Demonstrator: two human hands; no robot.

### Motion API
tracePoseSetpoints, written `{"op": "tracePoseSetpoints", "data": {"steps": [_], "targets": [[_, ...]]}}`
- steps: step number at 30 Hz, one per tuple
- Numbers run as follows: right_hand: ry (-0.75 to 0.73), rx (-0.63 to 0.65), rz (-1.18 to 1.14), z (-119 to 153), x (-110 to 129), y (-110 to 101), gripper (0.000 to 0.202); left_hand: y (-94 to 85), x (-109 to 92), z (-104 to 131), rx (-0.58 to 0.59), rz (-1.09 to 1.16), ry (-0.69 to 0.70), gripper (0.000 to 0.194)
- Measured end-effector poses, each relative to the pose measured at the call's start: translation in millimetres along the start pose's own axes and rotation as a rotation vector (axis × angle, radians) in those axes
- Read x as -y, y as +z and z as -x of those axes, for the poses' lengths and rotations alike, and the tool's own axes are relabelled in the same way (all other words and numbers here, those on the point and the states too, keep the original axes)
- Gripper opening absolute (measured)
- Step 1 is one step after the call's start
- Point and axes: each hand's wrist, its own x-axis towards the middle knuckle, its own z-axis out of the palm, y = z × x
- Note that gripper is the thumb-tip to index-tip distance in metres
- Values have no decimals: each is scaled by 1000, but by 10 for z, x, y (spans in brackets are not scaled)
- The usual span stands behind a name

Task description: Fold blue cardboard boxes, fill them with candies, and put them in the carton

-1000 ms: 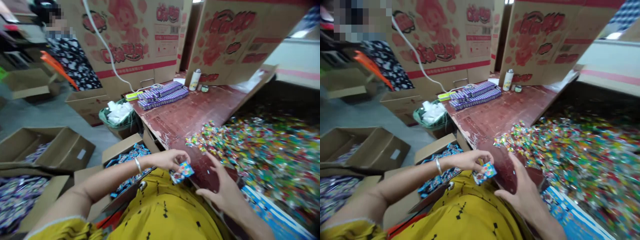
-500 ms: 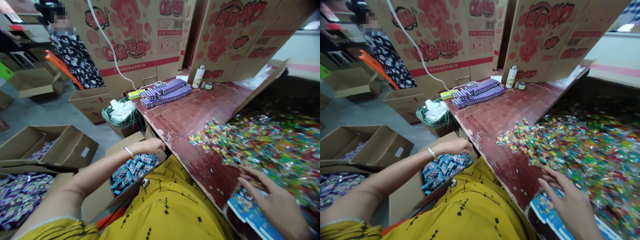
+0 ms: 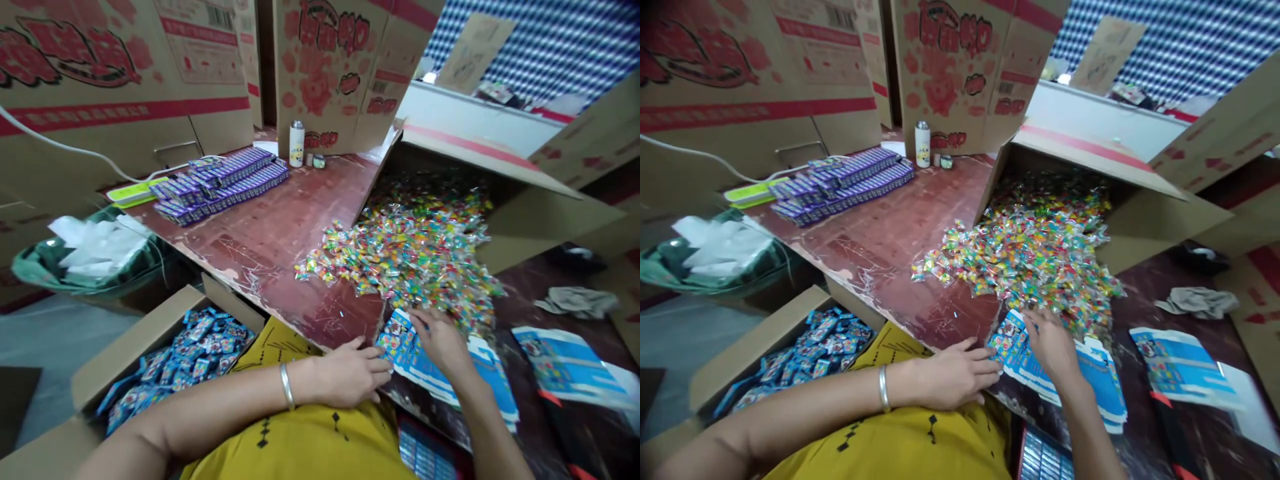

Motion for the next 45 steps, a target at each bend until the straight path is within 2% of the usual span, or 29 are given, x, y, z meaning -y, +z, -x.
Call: {"op": "tracePoseSetpoints", "data": {"steps": [4, 8, 10, 12, 15, 17, 21, 24, 27, 29, 31, 33, 35, 36, 38, 41, 45], "targets": [[-8, -23, 2, 13, 55, 18, 33, 29, 26, 18, 39, -31, 3, 36], [44, -125, -119, 44, 130, -62, 26, 28, -8, 18, 29, 8, -11, 36], [120, -164, -333, 54, 206, -148, 26, -5, -32, -15, -59, 57, -63, 31], [216, -143, -619, 53, 323, -243, 29, -68, -46, -62, -226, 103, -174, 33], [304, -85, -978, 26, 553, -337, 31, -179, -31, -126, -469, 132, -359, 59], [316, -67, -1122, -4, 705, -342, 31, -234, 4, -140, -536, 131, -420, 72], [318, -28, -1288, -43, 925, -278, 30, -310, 90, -84, -576, 230, -451, 69], [239, -20, -1313, -6, 1052, -258, 30, -397, 133, -23, -604, 566, -471, 67], [70, 115, -1252, 66, 1175, -271, 39, -500, 157, 27, -563, 1086, -442, 59], [-12, 160, -1193, 93, 1230, -286, 39, -542, 162, 66, -525, 1325, -433, 56], [-45, 189, -1150, 83, 1244, -313, 32, -547, 159, 113, -485, 1419, -452, 54], [-50, 293, -1113, 42, 1222, -355, 23, -521, 155, 158, -446, 1453, -472, 50], [-44, 425, -1056, -7, 1193, -397, 23, -482, 157, 186, -441, 1490, -494, 46], [-29, 431, -1038, -28, 1186, -409, 24, -462, 160, 191, -464, 1508, -508, 45], [27, 283, -1044, -54, 1200, -396, 27, -425, 166, 178, -570, 1515, -545, 45], [107, 18, -1127, -47, 1294, -288, 36, -375, 164, 122, -796, 1463, -607, 42], [150, -112, -1237, 1, 1463, -114, 26, -321, 129, 58, -1009, 1391, -643, 34]]}}
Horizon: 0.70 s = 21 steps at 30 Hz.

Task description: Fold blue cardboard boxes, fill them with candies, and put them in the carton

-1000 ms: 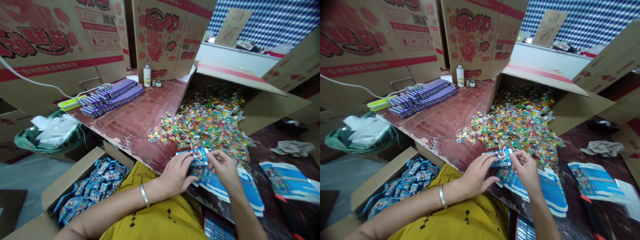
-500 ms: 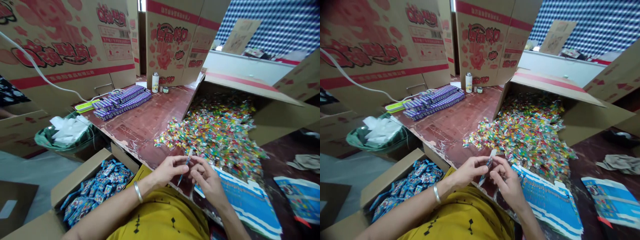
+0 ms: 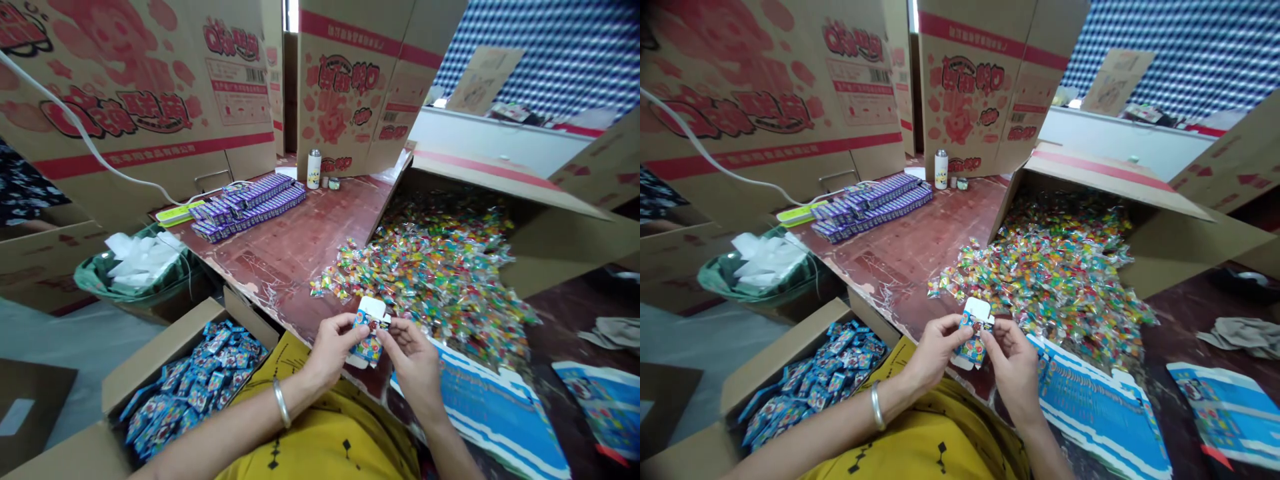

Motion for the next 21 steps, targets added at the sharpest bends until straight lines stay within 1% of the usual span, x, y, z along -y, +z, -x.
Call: {"op": "tracePoseSetpoints", "data": {"steps": [1, 3, 4, 5, 9, 12, 14, 16, 17, 19, 21], "targets": [[-13, -33, -22, 13, -21, 40, 27, 7, 6, 10, -32, -10, 36, 37], [-49, -72, -52, 23, -67, 101, 34, 2, 3, 33, -76, -64, 109, 51], [-66, -79, -59, 22, -95, 121, 36, -10, -6, 43, -79, -105, 139, 56], [-83, -85, -59, 18, -127, 137, 37, -26, -17, 51, -68, -151, 159, 56], [-136, -76, -10, -4, -252, 145, 28, -109, -86, 57, 48, -276, 167, 38], [-165, -29, 81, -28, -272, 103, 13, -150, -127, 53, 132, -284, 124, 33], [-205, -2, 139, -50, -249, 71, 11, -156, -137, 59, 172, -271, 87, 31], [-239, 21, 142, -72, -214, 53, 15, -150, -132, 70, 187, -260, 73, 29], [-241, 29, 106, -82, -197, 52, 14, -144, -127, 76, 184, -250, 79, 29], [-206, 26, -4, -98, -167, 63, 8, -134, -112, 84, 163, -211, 98, 28], [-164, 18, -102, -112, -138, 78, 17, -131, -95, 88, 139, -160, 100, 30]]}}
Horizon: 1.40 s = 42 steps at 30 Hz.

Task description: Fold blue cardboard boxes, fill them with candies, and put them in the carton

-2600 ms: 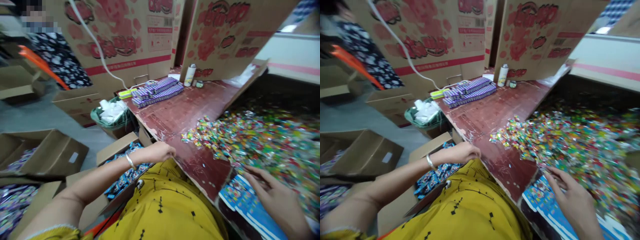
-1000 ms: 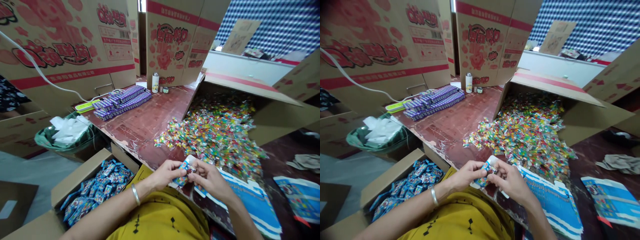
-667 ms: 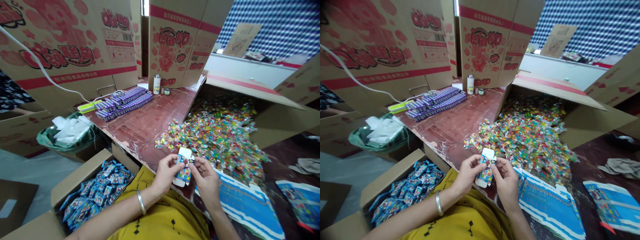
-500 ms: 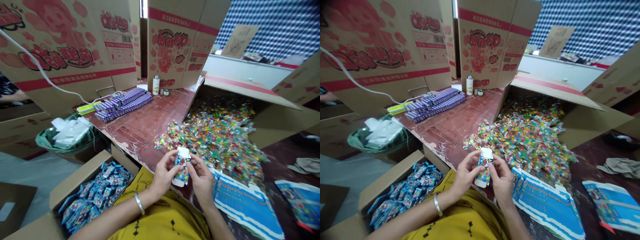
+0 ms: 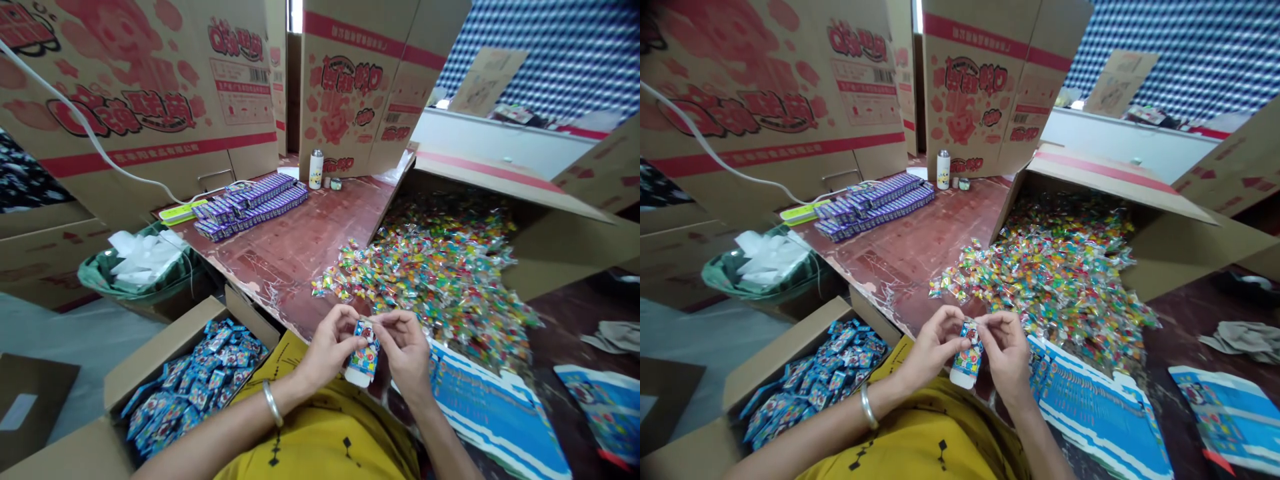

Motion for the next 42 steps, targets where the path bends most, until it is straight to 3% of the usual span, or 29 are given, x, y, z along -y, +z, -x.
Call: {"op": "tracePoseSetpoints", "data": {"steps": [6, 10, 17, 22, 25, 26, 29, 30, 33, 37, 39, 42], "targets": [[96, 177, -22, -93, 94, -7, 16, -25, 7, 18, -37, -12, -30, 36], [266, 228, 20, -161, 109, -72, 20, -39, -27, 33, -34, -114, 14, 37], [292, 253, 24, -243, 56, -147, 26, -60, -35, 44, 32, -204, 4, 50], [147, 262, 205, -183, 151, -120, 26, -102, -51, 40, 77, -212, -35, 48], [13, 364, 336, -91, 240, -119, 15, -132, -53, 25, 36, -148, -6, 34], [-8, 418, 389, -59, 259, -120, 21, -140, -50, 17, 7, -121, 4, 32], [-78, 485, 588, 22, 268, -98, 78, -151, -40, -10, -65, -48, 20, 33], [-118, 469, 643, 41, 260, -80, 83, -156, -41, -21, -70, -34, 23, 33], [-203, 458, 697, 81, 244, -17, 73, -207, -65, -51, -20, -74, -2, 29], [-87, 593, 616, 77, 225, -120, 90, -403, -96, -65, 78, -295, -146, 34], [-17, 526, 676, 32, 175, -337, 76, -515, -96, -51, 104, -306, -257, 38], [-4, 231, 969, -83, 36, -791, 22, -621, -99, -14, 96, -182, -402, 47]]}}
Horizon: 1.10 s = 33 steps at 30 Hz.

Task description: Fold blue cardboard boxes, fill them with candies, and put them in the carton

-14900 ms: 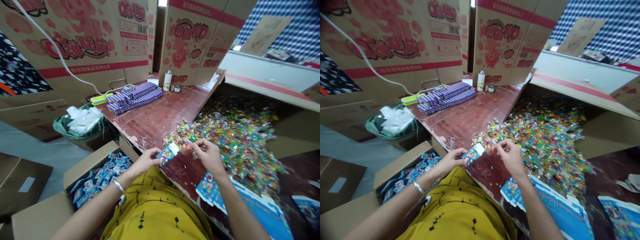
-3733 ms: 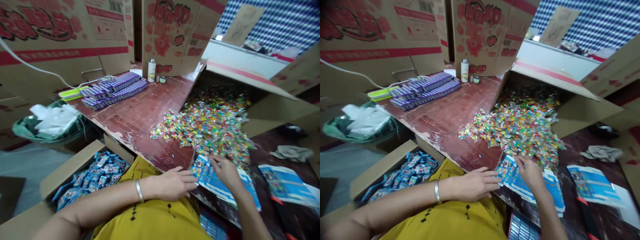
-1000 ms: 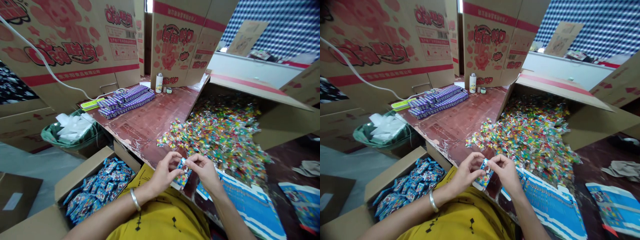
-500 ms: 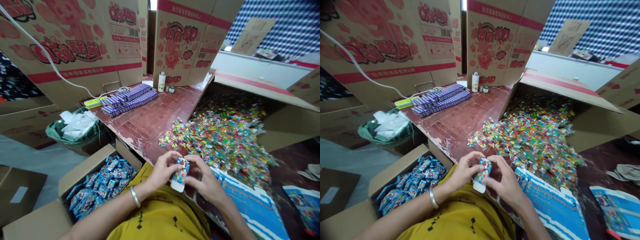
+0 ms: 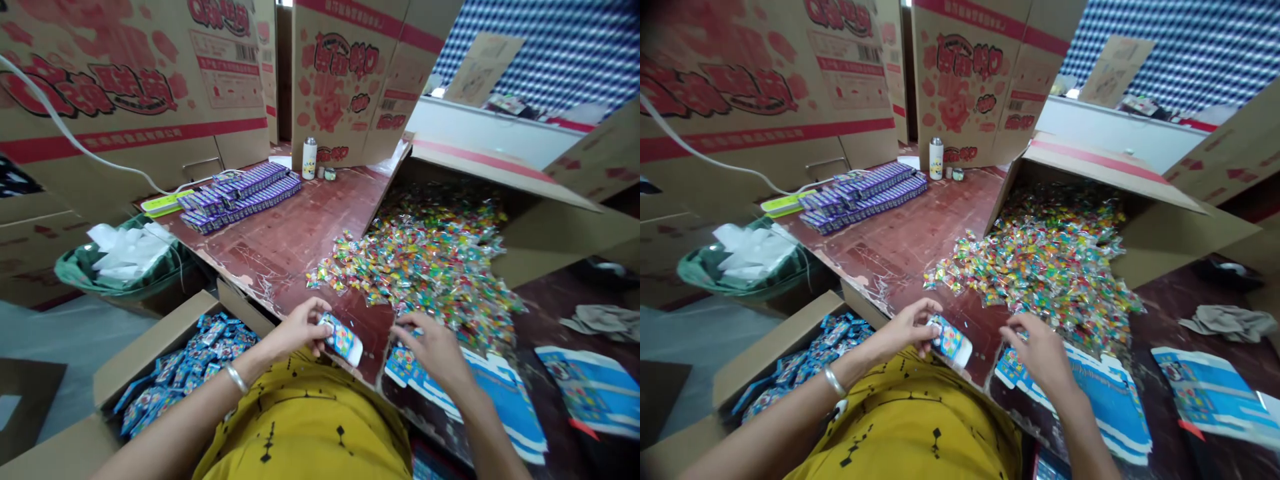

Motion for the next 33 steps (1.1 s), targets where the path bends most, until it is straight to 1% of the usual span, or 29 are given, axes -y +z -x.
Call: {"op": "tracePoseSetpoints", "data": {"steps": [1, 2, 4, 7, 9, 10, 12, 13, 15, 17, 18, 19, 21, 23, 25, 27, 30, 32, 33], "targets": [[45, -66, 97, -22, -151, -36, 22, -11, 2, 12, 4, 45, -23, 50], [73, -96, 178, -48, -282, -56, 23, -12, 1, 20, 9, 85, -34, 53], [55, -108, 315, -115, -464, -37, 21, 14, -4, 20, 29, 157, -41, 54], [-39, -111, 508, -220, -546, 86, 19, 96, 16, -19, 48, 217, -29, 42], [-59, -132, 586, -268, -531, 151, 15, 156, 54, -55, 30, 206, -25, 32], [-48, -152, 590, -283, -518, 160, 13, 182, 78, -72, 16, 191, -24, 28], [10, -217, 500, -296, -484, 120, 14, 228, 128, -103, -10, 166, -18, 25], [54, -261, 389, -297, -456, 77, 15, 250, 150, -119, -18, 159, -10, 28], [145, -353, 43, -293, -354, -26, 16, 301, 184, -153, -12, 153, 18, 35], [191, -414, -348, -286, -170, -108, 21, 370, 198, -190, 26, 147, 43, 41], [194, -429, -508, -282, -50, -128, 23, 412, 196, -208, 47, 138, 58, 43], [181, -434, -623, -278, 80, -130, 23, 455, 189, -223, 65, 130, 73, 43], [120, -423, -756, -271, 335, -89, 19, 539, 160, -241, 83, 125, 110, 40], [54, -405, -781, -267, 526, -13, 15, 601, 117, -238, 91, 140, 152, 38], [0, -376, -704, -266, 622, 54, 12, 629, 75, -218, 90, 160, 185, 38], [-44, -306, -572, -266, 642, 76, 12, 627, 47, -194, 65, 169, 212, 36], [-116, -164, -422, -254, 619, 22, 15, 610, 36, -161, 17, 175, 240, 30], [-132, -113, -420, -229, 609, -26, 17, 612, 25, -138, -9, 190, 274, 30], [-115, -100, -455, -210, 607, -36, 18, 618, 11, -122, -26, 203, 298, 34]]}}
